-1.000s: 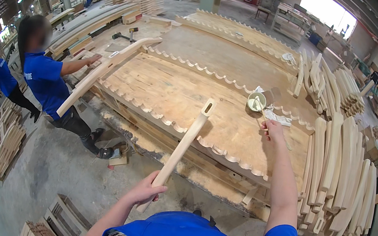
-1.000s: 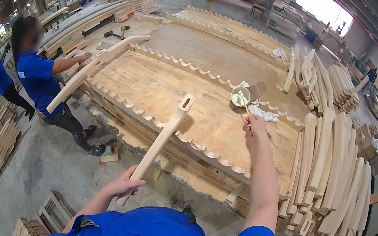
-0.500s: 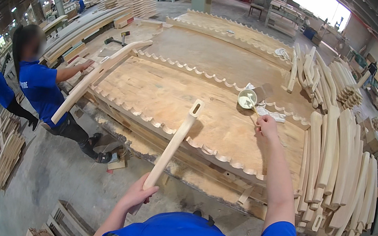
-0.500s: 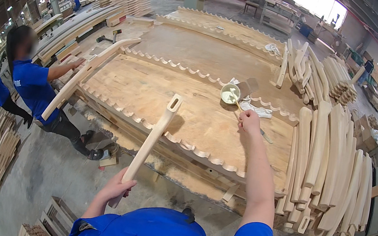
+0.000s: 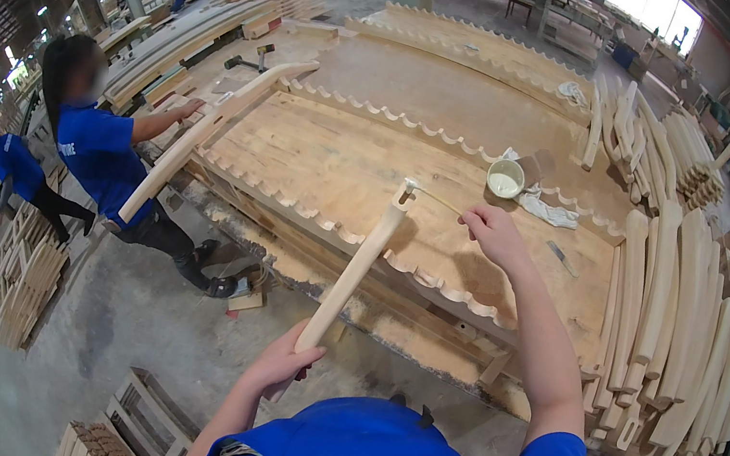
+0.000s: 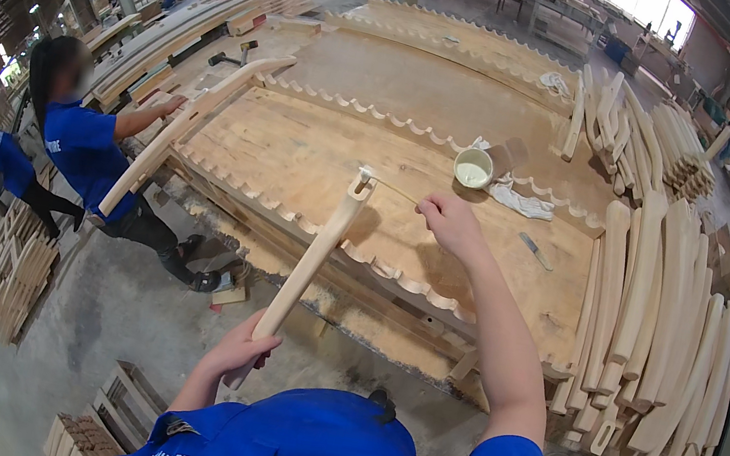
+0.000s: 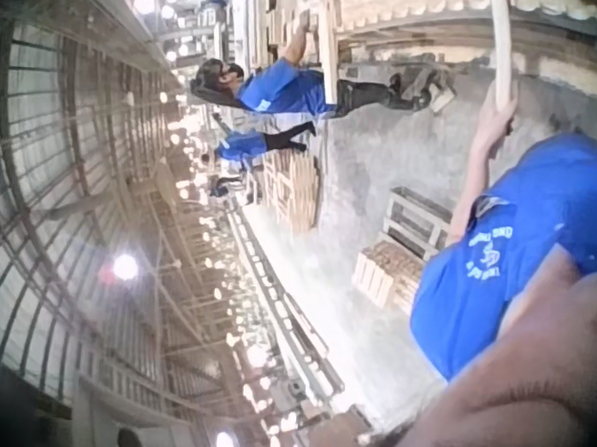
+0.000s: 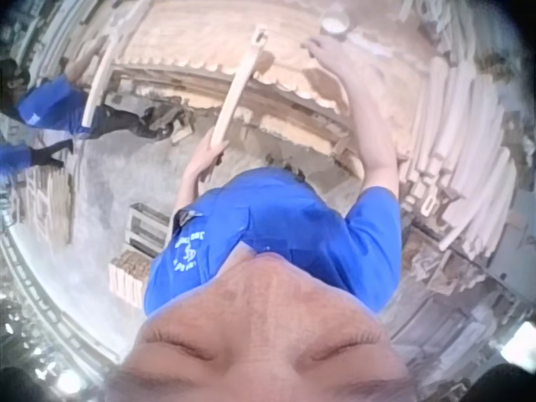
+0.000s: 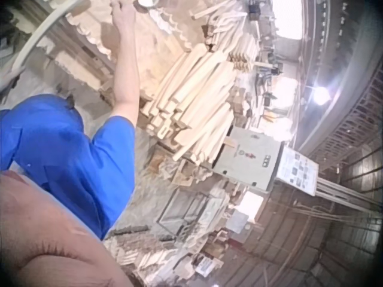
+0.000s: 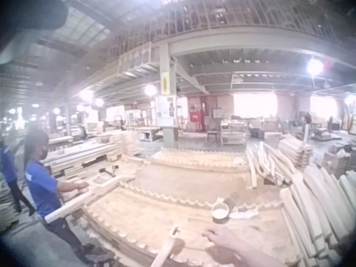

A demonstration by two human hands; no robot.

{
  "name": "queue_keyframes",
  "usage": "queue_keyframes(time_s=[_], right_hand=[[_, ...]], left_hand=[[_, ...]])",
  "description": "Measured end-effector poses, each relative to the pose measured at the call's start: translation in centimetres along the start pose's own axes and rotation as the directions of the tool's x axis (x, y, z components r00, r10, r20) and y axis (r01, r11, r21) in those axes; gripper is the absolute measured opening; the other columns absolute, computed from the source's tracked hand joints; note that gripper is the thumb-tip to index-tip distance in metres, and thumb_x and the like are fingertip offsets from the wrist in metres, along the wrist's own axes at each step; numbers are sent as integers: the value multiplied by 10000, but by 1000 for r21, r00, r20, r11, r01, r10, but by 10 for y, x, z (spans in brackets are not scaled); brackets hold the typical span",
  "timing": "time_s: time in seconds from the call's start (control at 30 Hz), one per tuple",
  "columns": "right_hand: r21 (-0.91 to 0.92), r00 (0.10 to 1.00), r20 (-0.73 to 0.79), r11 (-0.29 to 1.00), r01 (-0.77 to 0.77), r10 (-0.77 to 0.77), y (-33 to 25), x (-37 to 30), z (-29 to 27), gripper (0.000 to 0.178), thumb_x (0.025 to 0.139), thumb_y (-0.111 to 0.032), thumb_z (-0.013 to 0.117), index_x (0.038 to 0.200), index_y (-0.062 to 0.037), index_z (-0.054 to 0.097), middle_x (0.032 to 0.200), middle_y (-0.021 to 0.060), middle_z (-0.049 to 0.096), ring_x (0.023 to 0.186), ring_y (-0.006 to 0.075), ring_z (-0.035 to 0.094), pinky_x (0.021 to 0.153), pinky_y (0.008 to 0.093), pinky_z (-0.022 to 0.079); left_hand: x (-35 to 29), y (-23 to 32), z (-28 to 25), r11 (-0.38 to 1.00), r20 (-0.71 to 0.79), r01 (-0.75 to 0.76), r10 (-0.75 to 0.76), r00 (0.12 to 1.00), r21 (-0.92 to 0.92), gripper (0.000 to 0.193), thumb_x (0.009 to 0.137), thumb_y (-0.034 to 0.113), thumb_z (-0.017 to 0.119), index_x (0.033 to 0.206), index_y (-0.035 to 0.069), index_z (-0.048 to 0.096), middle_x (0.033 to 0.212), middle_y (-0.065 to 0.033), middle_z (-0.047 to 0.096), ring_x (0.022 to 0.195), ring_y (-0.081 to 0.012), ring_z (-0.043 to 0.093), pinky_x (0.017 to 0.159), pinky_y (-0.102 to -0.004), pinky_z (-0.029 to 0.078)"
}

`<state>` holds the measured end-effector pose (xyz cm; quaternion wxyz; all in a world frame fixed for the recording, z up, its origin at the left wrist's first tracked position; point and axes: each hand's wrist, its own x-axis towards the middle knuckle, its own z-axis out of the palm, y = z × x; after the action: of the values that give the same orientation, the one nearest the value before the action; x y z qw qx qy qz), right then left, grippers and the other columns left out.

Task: The person applies glue to the ends of wooden chair legs using a small stick. They repeatedly dip the stick into a container and spread the adhesive into slots on the legs, then place the treated legs on a workbench.

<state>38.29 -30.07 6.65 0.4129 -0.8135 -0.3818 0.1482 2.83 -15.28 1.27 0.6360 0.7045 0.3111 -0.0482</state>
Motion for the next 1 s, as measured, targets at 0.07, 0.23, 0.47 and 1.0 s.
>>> queue_keyframes(time_s=[0.07, 0.23, 0.47, 1.0], right_hand=[[-28, 998, 31, 998, -51, 52, 0, 2, 3, 285, 854, -264, 489, 880, -23, 640, 654, 83, 592, 619, 172, 553, 588, 314, 434], [-237, 986, -160, 971, 0, -39, 4, 4, 16, 275, 855, -297, 488, 876, -70, 642, 767, 113, 631, 732, 282, 602, 635, 389, 460], [-320, 932, -336, 947, 24, -137, 6, -1, 32, 251, 861, -298, 495, 875, -89, 634, 823, 108, 635, 785, 308, 598, 666, 410, 468], [-334, 967, -239, 943, -1, -84, 6, 8, 22, 261, 862, -295, 475, 849, -85, 629, 803, 136, 636, 758, 327, 601, 648, 432, 471]], left_hand=[[2, -2, 0, 1000, 6, -6, 6, 1000, -5, 603, 815, 239, 595, 1335, 74, 338, 731, -40, 525, 527, -105, 505, 490, -255, 442], [5, -6, 1, 1000, 20, -11, 12, 1000, -29, 569, 828, 209, 591, 1321, 75, 340, 702, -31, 501, 518, -108, 499, 473, -260, 444], [3, 0, 1, 999, 21, 27, -26, 999, -30, 547, 834, 182, 586, 1308, 64, 340, 669, -32, 485, 508, -105, 494, 464, -259, 443], [2, 3, 0, 998, 19, 46, -45, 999, -41, 558, 831, 192, 597, 1311, 61, 343, 664, -35, 496, 492, -108, 497, 461, -263, 446]])
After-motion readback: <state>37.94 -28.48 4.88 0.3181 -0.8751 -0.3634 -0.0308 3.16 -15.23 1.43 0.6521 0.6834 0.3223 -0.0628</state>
